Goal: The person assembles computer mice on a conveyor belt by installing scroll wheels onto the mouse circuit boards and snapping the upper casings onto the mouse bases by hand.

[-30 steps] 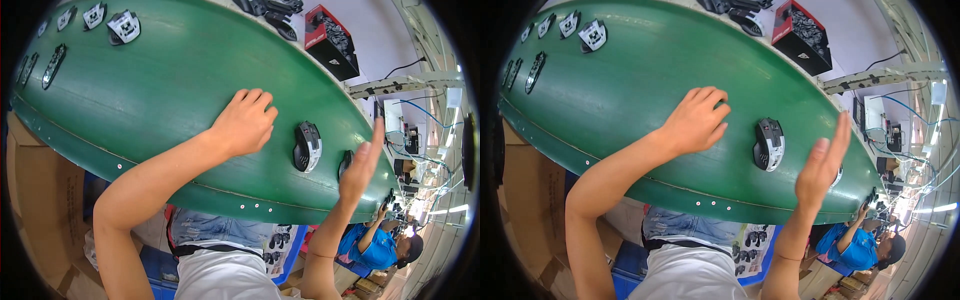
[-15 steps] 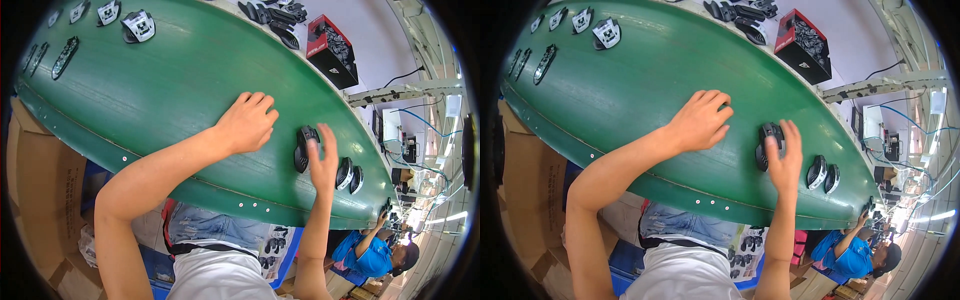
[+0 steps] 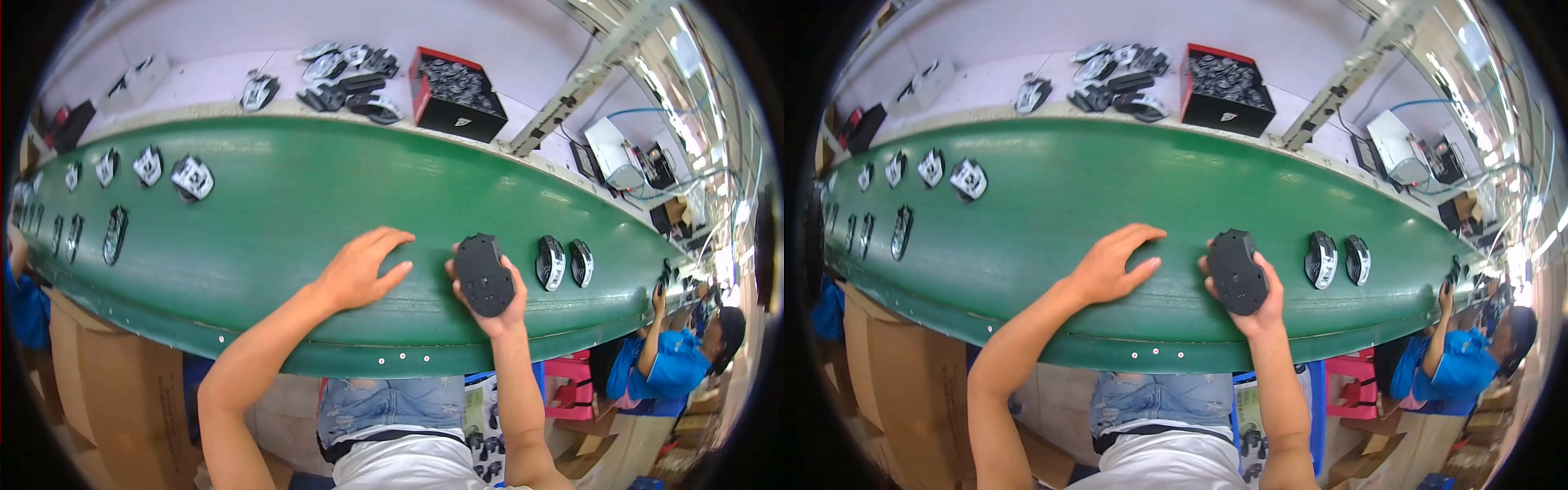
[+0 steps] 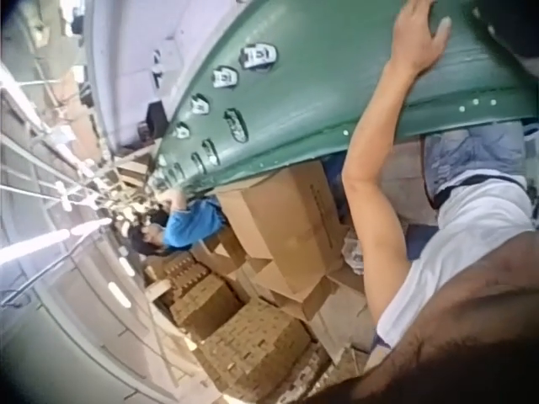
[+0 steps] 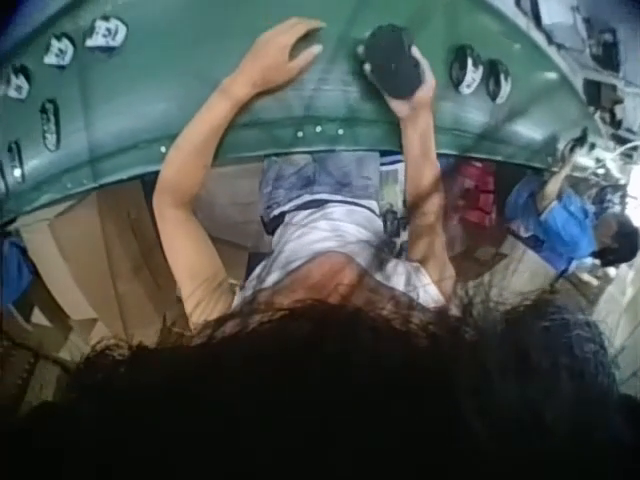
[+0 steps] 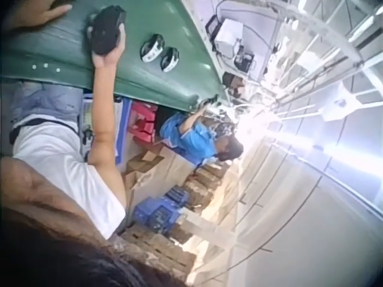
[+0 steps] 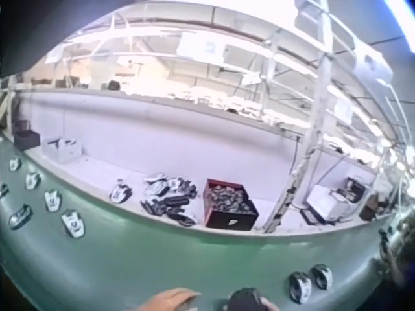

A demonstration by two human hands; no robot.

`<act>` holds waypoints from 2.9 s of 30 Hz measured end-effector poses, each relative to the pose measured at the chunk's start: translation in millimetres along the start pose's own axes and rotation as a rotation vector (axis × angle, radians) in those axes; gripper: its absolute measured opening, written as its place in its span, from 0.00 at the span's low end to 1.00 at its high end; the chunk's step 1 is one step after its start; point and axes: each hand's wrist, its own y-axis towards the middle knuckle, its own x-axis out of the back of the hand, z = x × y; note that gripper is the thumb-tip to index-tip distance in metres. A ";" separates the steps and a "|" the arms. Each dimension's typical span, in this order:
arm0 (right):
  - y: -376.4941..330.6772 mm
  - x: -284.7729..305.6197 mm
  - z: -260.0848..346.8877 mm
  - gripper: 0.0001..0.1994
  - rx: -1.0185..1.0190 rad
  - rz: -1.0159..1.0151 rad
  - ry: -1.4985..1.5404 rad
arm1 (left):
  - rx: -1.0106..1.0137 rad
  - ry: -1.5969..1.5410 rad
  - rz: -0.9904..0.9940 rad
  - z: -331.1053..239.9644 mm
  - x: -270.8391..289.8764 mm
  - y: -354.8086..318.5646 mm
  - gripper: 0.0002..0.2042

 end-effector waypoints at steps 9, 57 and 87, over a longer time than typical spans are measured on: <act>-8.6 -8.5 -36.2 0.31 -0.184 0.195 0.154 | -0.006 -0.093 0.027 -9.3 -4.8 2.0 0.20; -19.1 77.6 76.1 0.29 0.929 -0.464 -2.324 | 0.618 0.801 -0.614 127.4 163.2 -37.2 0.35; 257.4 -76.7 125.2 0.13 1.276 -0.102 -1.889 | 0.412 0.788 -0.123 1.6 38.9 2.6 0.31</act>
